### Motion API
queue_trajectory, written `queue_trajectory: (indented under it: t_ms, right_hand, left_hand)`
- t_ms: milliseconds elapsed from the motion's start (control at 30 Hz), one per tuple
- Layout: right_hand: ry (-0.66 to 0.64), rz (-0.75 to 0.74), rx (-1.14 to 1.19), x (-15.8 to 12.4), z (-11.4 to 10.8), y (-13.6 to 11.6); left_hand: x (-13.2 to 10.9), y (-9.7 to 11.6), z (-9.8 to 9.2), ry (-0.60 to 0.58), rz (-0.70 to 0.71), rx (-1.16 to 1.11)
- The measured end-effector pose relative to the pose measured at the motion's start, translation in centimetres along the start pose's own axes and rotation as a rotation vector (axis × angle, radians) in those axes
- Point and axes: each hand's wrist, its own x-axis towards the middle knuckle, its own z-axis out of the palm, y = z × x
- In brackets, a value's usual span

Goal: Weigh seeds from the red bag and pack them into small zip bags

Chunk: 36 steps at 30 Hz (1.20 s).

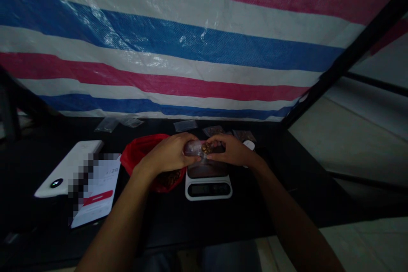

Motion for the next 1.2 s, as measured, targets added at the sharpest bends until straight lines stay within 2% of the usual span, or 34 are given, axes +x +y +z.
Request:
queue_trajectory:
  t_ms: [133, 367, 667, 900, 1000, 1067, 1200]
  right_hand:
    - [0.012, -0.043, 0.017, 0.0, 0.0, -0.3]
    - [0.044, -0.136, -0.154, 0.5, -1.1, -2.4]
    - [-0.15, -0.203, -0.393, 2.5, -4.0, -6.6]
    - [-0.235, -0.142, -0.48, 4.1, -5.7, -10.7]
    - [-0.218, -0.154, -0.464, 4.1, -6.2, -12.0]
    - [-0.152, -0.173, -0.402, 3.8, -6.6, -12.0]
    - [0.038, -0.157, -0.205, 2.3, -6.6, -9.3]
  left_hand:
    - [0.1, -0.2, 0.3, 0.017, 0.018, -0.044]
    - [0.4, -0.3, 0.7, 0.087, 0.058, -0.096]
    - [0.4, -0.1, 0.5, 0.203, 0.099, -0.237]
    - [0.4, 0.2, 0.3, 0.259, 0.147, -0.384]
    - [0.2, 0.4, 0.1, 0.25, 0.138, -0.412]
    - [0.1, 0.4, -0.1, 0.256, 0.125, -0.414]
    - [0.0, 0.4, -0.2, 0.29, 0.119, -0.45]
